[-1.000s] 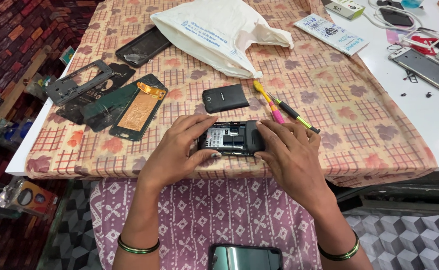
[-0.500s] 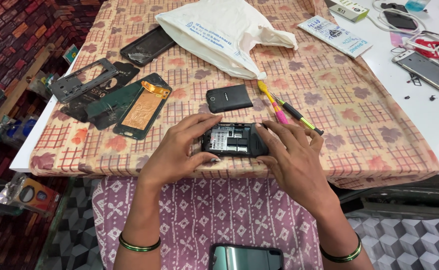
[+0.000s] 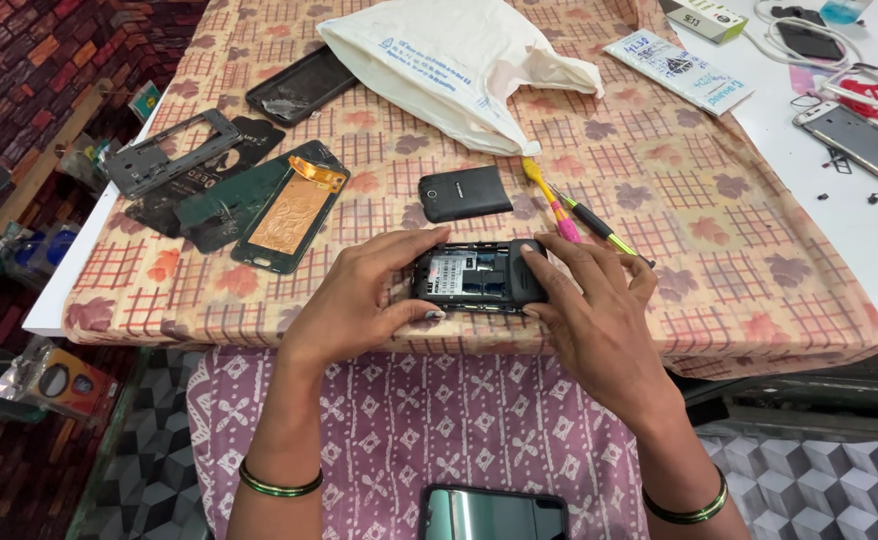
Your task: The person cleans the internal components of a disassembled mobile phone with a toothbrush, then uses a screwdriver to remove screws from the device. The phone remains open on the table throughout the clip.
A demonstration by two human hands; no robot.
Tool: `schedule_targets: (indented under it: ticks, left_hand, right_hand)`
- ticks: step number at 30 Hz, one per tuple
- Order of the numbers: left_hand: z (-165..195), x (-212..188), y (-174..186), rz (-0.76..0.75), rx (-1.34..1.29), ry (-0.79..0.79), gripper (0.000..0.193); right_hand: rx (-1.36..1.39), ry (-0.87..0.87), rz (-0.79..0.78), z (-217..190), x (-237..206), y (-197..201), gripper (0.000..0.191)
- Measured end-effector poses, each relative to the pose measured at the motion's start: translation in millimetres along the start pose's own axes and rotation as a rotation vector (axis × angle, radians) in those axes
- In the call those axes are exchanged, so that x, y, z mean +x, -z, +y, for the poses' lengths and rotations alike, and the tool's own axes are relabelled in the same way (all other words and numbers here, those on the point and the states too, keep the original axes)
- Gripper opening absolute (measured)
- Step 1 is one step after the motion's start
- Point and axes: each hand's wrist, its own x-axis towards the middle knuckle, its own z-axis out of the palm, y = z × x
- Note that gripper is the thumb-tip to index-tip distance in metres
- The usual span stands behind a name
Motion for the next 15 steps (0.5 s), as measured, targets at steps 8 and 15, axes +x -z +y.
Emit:
schedule_targets:
  ticks: [8, 15]
  left_hand:
    - [-3.6, -0.9, -1.0, 0.002, 0.001, -0.026, 0.077]
    - [-6.4, -1.2, -1.4, -0.002, 0.011, -0.038, 0.07]
  right_hand:
    - [0.0, 0.009, 0.016, -0.2, 0.7, 0.2, 0.048]
    - [-0.036, 0.022, 0.05, -1.0, 1.1, -1.9, 0.043]
